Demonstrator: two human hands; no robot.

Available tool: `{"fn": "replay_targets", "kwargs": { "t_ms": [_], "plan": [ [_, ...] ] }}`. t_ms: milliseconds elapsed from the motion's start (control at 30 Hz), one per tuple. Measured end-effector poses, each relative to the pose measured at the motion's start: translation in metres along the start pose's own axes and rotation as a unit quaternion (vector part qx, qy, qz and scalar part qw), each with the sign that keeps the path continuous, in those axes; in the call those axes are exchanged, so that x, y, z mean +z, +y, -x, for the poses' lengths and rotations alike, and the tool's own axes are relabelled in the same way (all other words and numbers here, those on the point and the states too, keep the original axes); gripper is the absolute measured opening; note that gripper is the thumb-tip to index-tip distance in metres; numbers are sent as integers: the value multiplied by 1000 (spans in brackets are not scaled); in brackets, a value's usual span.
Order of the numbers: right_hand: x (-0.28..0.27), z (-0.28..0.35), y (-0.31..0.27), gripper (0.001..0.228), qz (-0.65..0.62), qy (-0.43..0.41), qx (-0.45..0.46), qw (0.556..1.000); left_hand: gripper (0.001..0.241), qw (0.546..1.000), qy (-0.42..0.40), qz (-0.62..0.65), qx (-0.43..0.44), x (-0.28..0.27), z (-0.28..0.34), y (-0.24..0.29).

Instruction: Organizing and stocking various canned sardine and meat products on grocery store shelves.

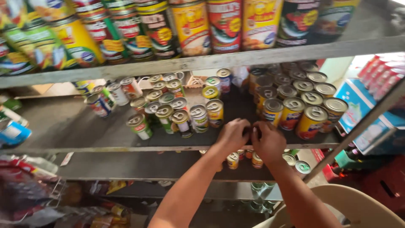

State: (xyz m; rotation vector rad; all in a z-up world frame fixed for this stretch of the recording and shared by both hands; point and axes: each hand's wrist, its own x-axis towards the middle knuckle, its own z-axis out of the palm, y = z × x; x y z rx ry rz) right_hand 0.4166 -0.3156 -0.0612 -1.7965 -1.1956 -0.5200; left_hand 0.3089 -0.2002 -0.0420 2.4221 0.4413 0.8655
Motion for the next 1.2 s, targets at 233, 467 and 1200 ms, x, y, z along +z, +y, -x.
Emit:
{"fn": "replay_targets", "kwargs": {
  "t_ms": [233,467,1200],
  "plan": [
    [32,-8,-37,32,-67,-84,54,993,9,985,96,-131,61,-76,58,3],
    [101,-19,-56,99,-162,-138,24,977,62,917,215,-337,-19,-148,91,-45],
    [119,-22,-150,130,-156,-263,120,944,88,944,177,-277,21,-208,124,-129]
  ]
}}
